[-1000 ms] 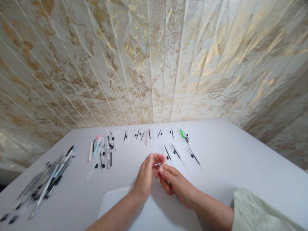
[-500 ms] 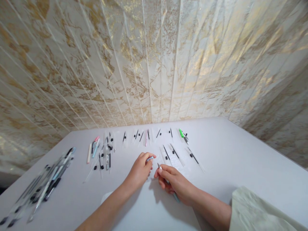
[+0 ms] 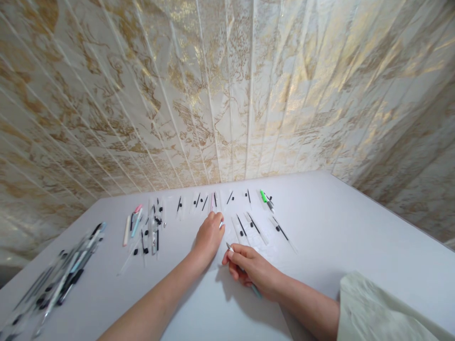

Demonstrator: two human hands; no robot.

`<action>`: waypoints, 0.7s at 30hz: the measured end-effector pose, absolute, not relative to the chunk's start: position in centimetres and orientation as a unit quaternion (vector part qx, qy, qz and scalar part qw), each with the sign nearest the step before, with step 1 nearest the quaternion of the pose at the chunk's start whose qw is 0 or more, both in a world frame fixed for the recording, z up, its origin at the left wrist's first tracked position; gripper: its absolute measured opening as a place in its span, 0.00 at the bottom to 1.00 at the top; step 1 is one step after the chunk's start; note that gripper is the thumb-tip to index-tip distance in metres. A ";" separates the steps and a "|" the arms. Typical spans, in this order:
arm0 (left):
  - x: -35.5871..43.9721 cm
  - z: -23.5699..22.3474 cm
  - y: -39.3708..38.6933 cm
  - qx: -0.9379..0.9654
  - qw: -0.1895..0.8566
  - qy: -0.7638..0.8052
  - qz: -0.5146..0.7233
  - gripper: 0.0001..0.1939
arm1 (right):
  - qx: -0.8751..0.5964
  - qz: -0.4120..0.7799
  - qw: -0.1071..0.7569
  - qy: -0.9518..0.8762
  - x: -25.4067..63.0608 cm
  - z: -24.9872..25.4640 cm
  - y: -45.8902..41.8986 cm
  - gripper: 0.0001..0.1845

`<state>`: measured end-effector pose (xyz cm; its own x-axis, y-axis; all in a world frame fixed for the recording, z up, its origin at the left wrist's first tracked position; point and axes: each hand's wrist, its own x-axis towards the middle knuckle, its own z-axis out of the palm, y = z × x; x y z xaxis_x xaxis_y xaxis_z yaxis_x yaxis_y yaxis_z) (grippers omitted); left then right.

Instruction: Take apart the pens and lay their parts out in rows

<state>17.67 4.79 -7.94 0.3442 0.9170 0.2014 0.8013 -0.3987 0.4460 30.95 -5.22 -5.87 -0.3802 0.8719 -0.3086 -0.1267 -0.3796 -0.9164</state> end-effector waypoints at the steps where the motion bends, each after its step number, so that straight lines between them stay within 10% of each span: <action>1: 17.7 -8.1 4.8 0.805 0.140 0.533 0.219 0.06 | -0.432 0.710 0.350 -0.432 30.9 -5.8 -5.2 0.14; 21: 15.4 -8.1 4.0 0.783 0.309 0.457 0.287 0.25 | -0.433 0.718 0.342 -0.424 31.1 -6.4 -4.9 0.14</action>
<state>15.42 3.98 -8.10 0.4178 0.8930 0.1671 0.5387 -0.3916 0.7460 31.12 -4.91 -6.42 -0.3912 0.8584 -0.3319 -0.1235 -0.4064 -0.9053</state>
